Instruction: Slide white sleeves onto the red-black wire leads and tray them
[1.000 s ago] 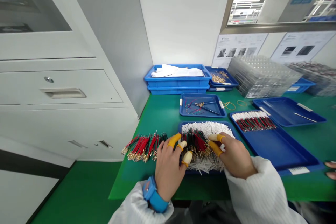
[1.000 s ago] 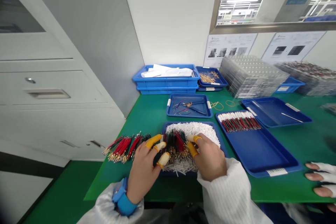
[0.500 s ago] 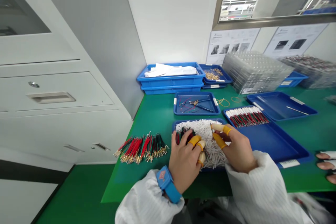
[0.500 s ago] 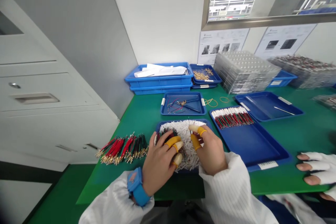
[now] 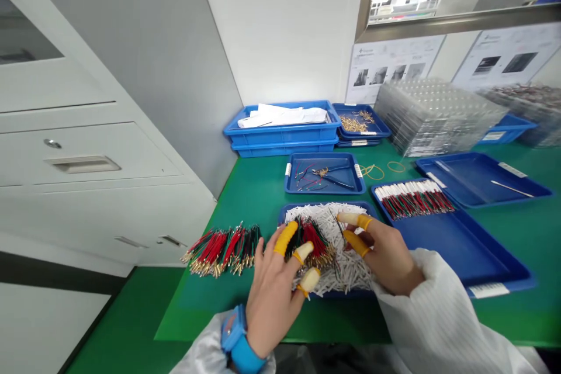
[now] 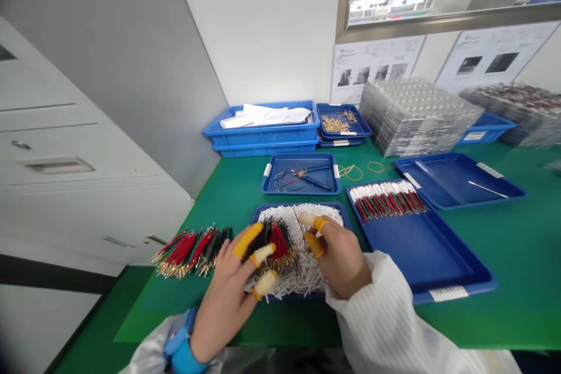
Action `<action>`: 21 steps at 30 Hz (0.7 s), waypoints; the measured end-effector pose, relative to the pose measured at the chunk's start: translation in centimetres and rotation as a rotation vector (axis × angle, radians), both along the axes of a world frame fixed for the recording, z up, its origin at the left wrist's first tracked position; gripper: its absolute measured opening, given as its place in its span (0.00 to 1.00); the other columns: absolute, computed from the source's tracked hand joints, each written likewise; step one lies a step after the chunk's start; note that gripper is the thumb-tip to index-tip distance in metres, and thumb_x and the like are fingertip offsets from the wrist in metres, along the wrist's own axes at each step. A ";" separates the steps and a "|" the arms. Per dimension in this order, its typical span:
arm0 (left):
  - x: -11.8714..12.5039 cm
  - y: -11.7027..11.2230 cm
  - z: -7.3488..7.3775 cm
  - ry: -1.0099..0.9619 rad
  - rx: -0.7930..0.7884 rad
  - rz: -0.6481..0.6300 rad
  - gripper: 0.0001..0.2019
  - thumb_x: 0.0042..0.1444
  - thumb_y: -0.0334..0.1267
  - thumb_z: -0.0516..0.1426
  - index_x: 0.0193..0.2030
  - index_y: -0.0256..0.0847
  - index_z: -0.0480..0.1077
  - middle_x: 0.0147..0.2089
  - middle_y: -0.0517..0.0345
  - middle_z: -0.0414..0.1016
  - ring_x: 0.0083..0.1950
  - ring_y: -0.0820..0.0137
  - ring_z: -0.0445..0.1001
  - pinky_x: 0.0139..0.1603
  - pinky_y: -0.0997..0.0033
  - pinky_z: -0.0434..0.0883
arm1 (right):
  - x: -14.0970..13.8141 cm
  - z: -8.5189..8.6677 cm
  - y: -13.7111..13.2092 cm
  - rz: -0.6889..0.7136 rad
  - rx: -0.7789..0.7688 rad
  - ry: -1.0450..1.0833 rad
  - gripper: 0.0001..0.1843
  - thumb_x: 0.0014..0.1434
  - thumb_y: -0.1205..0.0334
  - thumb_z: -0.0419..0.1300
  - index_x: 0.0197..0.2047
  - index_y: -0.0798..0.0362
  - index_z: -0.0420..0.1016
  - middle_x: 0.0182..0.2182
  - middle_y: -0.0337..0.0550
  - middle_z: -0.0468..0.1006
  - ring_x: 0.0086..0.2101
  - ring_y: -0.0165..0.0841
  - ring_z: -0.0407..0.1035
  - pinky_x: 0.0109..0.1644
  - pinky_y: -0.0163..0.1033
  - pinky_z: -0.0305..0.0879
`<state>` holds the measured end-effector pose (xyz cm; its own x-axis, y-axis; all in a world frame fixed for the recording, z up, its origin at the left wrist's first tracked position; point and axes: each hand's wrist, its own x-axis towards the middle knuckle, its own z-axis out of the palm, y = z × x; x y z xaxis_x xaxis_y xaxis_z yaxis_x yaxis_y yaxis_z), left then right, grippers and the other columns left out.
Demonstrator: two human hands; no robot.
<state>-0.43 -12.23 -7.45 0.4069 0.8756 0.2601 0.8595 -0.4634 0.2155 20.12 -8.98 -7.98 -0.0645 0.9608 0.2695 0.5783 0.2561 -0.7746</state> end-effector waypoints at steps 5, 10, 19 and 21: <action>0.4 -1.1 -0.2 0.015 0.046 0.063 0.24 0.52 0.37 0.55 0.56 0.45 0.55 0.63 0.45 0.44 0.64 0.53 0.39 0.58 0.40 0.45 | 1.3 -0.2 0.2 -0.085 -0.022 -0.021 0.16 0.50 0.64 0.55 0.43 0.53 0.72 0.26 0.41 0.76 0.21 0.30 0.69 0.28 0.37 0.68; 1.2 -0.4 -1.7 0.034 0.079 0.095 0.28 0.49 0.31 0.57 0.57 0.45 0.53 0.64 0.43 0.43 0.65 0.53 0.36 0.57 0.39 0.43 | 2.0 -0.7 0.4 -0.034 -0.121 0.195 0.19 0.51 0.62 0.55 0.48 0.55 0.68 0.28 0.41 0.74 0.22 0.30 0.70 0.27 0.38 0.69; 0.5 0.5 -1.7 -0.189 0.060 0.054 0.22 0.52 0.32 0.55 0.55 0.44 0.57 0.63 0.46 0.47 0.64 0.55 0.41 0.59 0.45 0.46 | 2.9 -0.9 -0.4 -0.060 -0.098 0.274 0.20 0.50 0.62 0.57 0.48 0.53 0.66 0.28 0.42 0.73 0.28 0.33 0.70 0.32 0.39 0.68; 0.2 0.0 -1.3 -0.364 0.098 0.140 0.19 0.55 0.32 0.51 0.55 0.44 0.57 0.61 0.48 0.51 0.62 0.60 0.50 0.58 0.54 0.54 | 3.3 -1.1 -0.5 -0.049 -0.131 0.372 0.21 0.50 0.62 0.58 0.49 0.52 0.65 0.29 0.40 0.71 0.28 0.33 0.71 0.31 0.38 0.68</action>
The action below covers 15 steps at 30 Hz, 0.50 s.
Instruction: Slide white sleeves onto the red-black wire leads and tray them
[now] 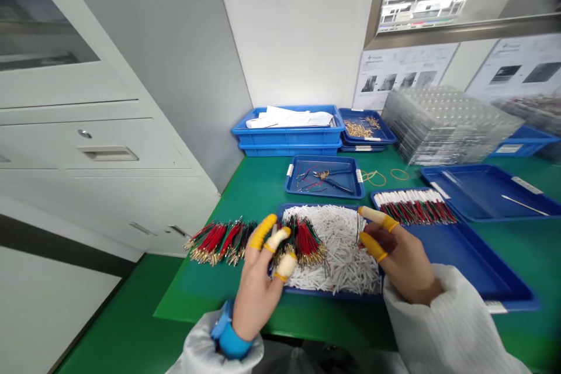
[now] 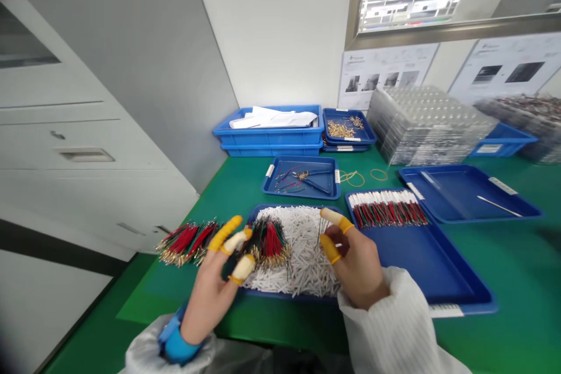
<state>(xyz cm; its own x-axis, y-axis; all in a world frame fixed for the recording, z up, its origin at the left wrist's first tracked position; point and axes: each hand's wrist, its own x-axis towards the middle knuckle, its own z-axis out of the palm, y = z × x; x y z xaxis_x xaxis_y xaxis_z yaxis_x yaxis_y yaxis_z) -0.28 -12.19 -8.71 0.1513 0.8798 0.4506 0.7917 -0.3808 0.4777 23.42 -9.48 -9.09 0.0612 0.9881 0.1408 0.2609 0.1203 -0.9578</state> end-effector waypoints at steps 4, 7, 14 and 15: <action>1.6 -1.0 1.0 -0.206 0.110 0.149 0.19 0.54 0.31 0.51 0.53 0.42 0.59 0.55 0.49 0.61 0.56 0.62 0.60 0.55 0.60 0.57 | -0.1 -0.1 -0.2 0.073 -0.065 0.233 0.25 0.48 0.61 0.61 0.50 0.50 0.61 0.28 0.36 0.68 0.25 0.31 0.71 0.28 0.37 0.67; 4.5 -1.2 2.0 -0.283 -0.178 0.020 0.18 0.48 0.28 0.54 0.48 0.38 0.64 0.45 0.48 0.70 0.48 0.60 0.66 0.50 0.59 0.61 | -0.7 0.7 -0.4 0.095 -0.017 0.348 0.26 0.46 0.63 0.63 0.49 0.51 0.62 0.26 0.36 0.70 0.26 0.30 0.69 0.29 0.36 0.67; 8.3 0.1 3.1 -0.411 -0.448 -0.186 0.06 0.49 0.25 0.51 0.30 0.37 0.67 0.29 0.58 0.69 0.31 0.71 0.66 0.32 0.74 0.65 | -1.8 2.0 -1.0 0.127 0.075 0.534 0.25 0.44 0.68 0.65 0.47 0.50 0.65 0.24 0.36 0.73 0.25 0.30 0.68 0.29 0.36 0.66; 8.2 0.2 3.0 -0.423 -0.455 -0.188 0.06 0.49 0.26 0.50 0.29 0.37 0.66 0.28 0.58 0.67 0.30 0.71 0.65 0.31 0.75 0.65 | -1.9 1.8 -0.9 0.124 0.074 0.578 0.26 0.43 0.68 0.65 0.47 0.50 0.64 0.23 0.35 0.73 0.25 0.29 0.68 0.29 0.36 0.67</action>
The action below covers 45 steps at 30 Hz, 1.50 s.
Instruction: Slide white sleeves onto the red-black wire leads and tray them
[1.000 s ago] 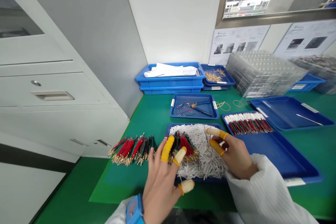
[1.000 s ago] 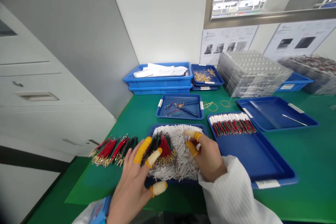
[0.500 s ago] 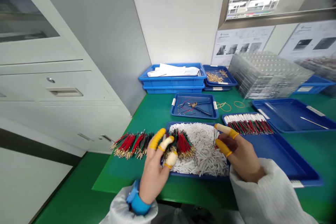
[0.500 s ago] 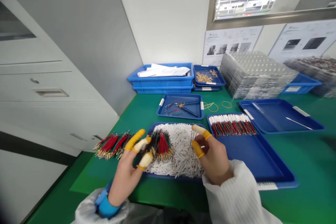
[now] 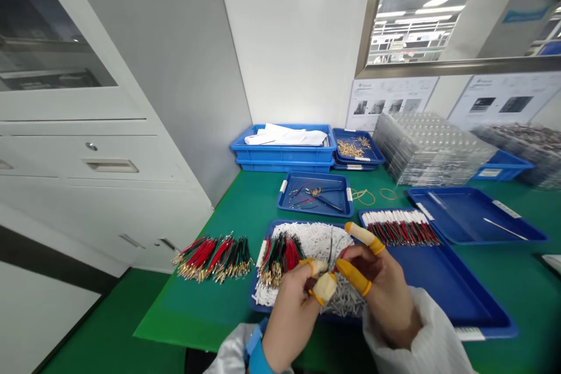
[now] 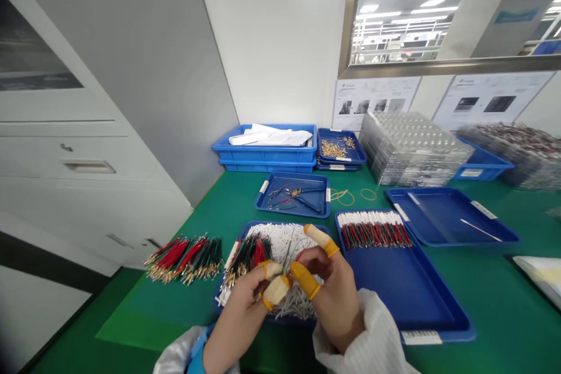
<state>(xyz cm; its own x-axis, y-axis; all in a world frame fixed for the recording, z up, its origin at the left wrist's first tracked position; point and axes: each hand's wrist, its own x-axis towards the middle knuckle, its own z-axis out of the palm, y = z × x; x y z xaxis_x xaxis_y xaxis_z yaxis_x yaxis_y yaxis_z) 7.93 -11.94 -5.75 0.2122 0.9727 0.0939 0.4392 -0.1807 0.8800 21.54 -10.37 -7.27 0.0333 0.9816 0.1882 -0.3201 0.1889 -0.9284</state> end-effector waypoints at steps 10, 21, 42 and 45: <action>-1.0 -1.2 0.9 0.088 -0.096 0.025 0.10 0.42 0.21 0.49 0.20 0.39 0.62 0.21 0.63 0.62 0.26 0.72 0.61 0.27 0.75 0.56 | 0.0 -0.4 1.0 0.241 -0.195 0.170 0.27 0.45 0.63 0.65 0.48 0.51 0.61 0.25 0.38 0.75 0.26 0.30 0.70 0.25 0.33 0.65; -4.4 -3.2 -2.4 -0.146 -0.326 0.060 0.07 0.43 0.26 0.45 0.22 0.38 0.61 0.17 0.65 0.63 0.16 0.78 0.60 0.16 0.81 0.59 | 0.1 0.0 4.9 -0.001 0.031 -0.545 0.16 0.47 0.59 0.59 0.40 0.52 0.67 0.23 0.37 0.73 0.20 0.31 0.69 0.22 0.36 0.65; -2.5 -4.9 -2.3 -0.601 -0.392 -0.146 0.12 0.46 0.42 0.58 0.35 0.37 0.66 0.26 0.62 0.63 0.24 0.78 0.58 0.25 0.78 0.59 | -1.9 -0.3 -4.6 0.280 -0.099 -0.035 0.06 0.53 0.66 0.58 0.25 0.51 0.71 0.24 0.37 0.66 0.27 0.29 0.63 0.32 0.34 0.60; -2.5 -4.7 -2.3 -0.555 -0.431 -0.147 0.17 0.48 0.51 0.55 0.33 0.37 0.65 0.24 0.63 0.60 0.22 0.78 0.57 0.22 0.78 0.57 | -1.6 -0.4 -4.5 0.249 -0.093 -0.004 0.05 0.51 0.66 0.59 0.24 0.51 0.71 0.23 0.36 0.66 0.26 0.28 0.61 0.30 0.32 0.59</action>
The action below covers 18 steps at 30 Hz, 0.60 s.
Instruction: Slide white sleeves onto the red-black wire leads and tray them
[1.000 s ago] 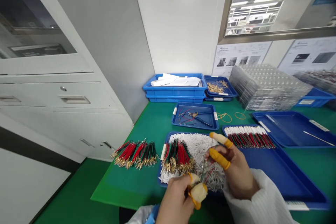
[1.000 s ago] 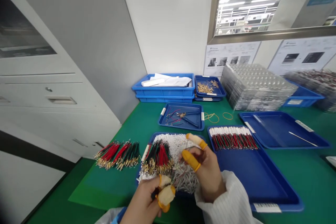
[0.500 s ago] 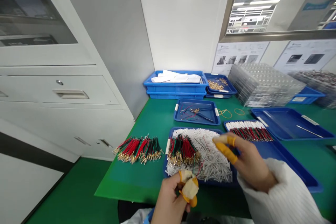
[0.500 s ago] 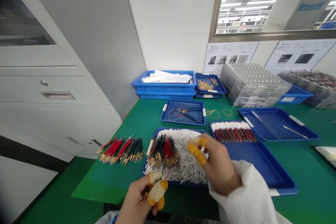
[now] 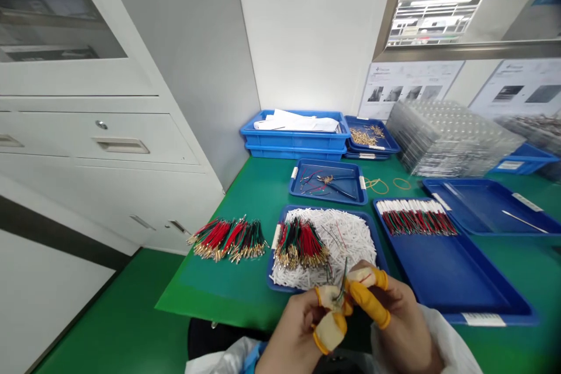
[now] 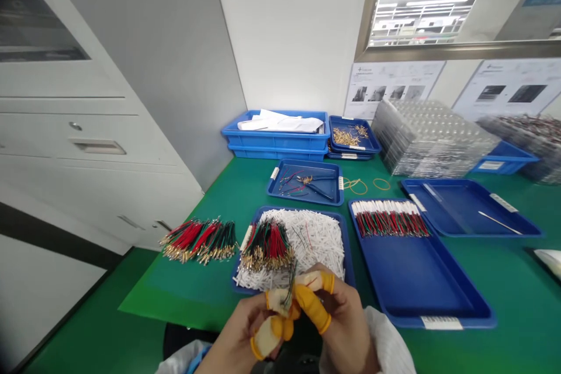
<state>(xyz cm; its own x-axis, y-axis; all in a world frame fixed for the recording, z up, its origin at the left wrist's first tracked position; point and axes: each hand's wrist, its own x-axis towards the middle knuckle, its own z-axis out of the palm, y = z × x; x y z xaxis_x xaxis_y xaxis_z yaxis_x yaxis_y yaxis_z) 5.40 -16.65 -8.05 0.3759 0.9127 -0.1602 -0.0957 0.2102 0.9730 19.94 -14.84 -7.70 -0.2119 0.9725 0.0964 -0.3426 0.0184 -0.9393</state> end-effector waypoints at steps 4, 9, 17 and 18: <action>0.1 0.8 0.5 0.313 0.154 0.026 0.09 0.52 0.36 0.54 0.23 0.38 0.64 0.22 0.63 0.59 0.25 0.75 0.57 0.24 0.78 0.58 | 0.1 -0.5 0.3 -0.092 -0.027 0.013 0.06 0.48 0.65 0.62 0.22 0.52 0.71 0.22 0.36 0.67 0.25 0.27 0.60 0.29 0.31 0.59; 0.2 1.3 1.0 0.582 0.379 -0.027 0.07 0.46 0.23 0.52 0.26 0.38 0.67 0.25 0.60 0.68 0.28 0.72 0.63 0.30 0.76 0.60 | 0.6 -0.6 0.8 -0.082 -0.140 0.032 0.06 0.45 0.58 0.64 0.26 0.50 0.74 0.20 0.36 0.69 0.21 0.26 0.60 0.24 0.30 0.58; 0.5 0.8 1.1 0.921 0.702 -0.164 0.06 0.40 0.25 0.53 0.20 0.39 0.65 0.21 0.58 0.68 0.23 0.71 0.65 0.23 0.76 0.59 | 1.7 0.0 0.6 -0.112 -0.037 -0.129 0.17 0.46 0.49 0.61 0.20 0.54 0.70 0.17 0.38 0.65 0.20 0.27 0.56 0.23 0.33 0.54; 0.4 0.8 1.0 0.969 0.760 -0.183 0.06 0.39 0.25 0.53 0.18 0.39 0.64 0.20 0.58 0.67 0.23 0.70 0.65 0.24 0.75 0.59 | 1.7 -0.3 0.5 -0.114 -0.086 -0.097 0.17 0.45 0.49 0.62 0.20 0.55 0.70 0.16 0.37 0.65 0.19 0.26 0.55 0.21 0.32 0.53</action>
<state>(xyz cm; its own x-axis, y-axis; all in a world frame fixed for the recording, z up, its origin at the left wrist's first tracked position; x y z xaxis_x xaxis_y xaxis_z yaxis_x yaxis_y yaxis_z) 5.77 -15.85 -7.03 0.5288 0.8425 0.1030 0.7006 -0.5018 0.5074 21.59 -14.29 -7.98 -0.1044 0.9945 -0.0042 -0.2503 -0.0303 -0.9677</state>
